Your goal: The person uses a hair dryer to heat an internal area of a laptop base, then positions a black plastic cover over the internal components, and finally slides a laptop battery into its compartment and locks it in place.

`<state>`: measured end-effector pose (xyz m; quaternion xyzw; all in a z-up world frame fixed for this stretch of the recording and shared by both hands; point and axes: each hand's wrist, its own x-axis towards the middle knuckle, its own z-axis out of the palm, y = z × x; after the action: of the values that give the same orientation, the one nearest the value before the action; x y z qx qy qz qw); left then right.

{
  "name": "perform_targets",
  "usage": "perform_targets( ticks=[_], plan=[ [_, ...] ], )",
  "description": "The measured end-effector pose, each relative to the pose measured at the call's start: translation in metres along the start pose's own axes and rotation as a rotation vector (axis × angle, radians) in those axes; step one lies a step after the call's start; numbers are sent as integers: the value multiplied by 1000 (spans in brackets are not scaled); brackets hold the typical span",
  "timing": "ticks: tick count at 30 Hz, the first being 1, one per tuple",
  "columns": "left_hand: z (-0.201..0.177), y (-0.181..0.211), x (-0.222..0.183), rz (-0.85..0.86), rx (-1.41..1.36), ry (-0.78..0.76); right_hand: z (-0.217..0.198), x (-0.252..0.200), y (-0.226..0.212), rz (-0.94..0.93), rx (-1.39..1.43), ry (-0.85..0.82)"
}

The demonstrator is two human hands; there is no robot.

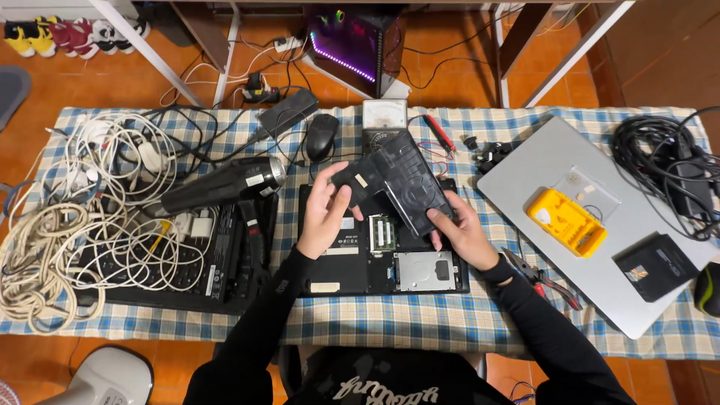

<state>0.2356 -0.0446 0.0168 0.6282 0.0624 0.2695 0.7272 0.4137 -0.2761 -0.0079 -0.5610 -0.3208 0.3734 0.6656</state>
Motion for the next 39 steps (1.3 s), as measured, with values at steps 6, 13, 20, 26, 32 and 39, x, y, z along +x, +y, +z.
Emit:
perform_targets(
  ticks=[6,13,20,26,32,39],
  plan=[
    [4,8,5,-7,-32,-7,3,2,-8,58,70,27],
    [0,3,0,-26,19,-4,-5,0,3,-10,22,-18],
    [5,8,5,11,-88,-58,3,3,-15,8,16,21],
    [3,10,3,38,-52,-64,3,2,-9,-35,2,-5],
    [1,11,2,47,-63,-52,5,4,-13,-47,-47,-15],
    [-16,-19,4,118,-133,-11,13,11,-9,-4,-133,41]
  ],
)
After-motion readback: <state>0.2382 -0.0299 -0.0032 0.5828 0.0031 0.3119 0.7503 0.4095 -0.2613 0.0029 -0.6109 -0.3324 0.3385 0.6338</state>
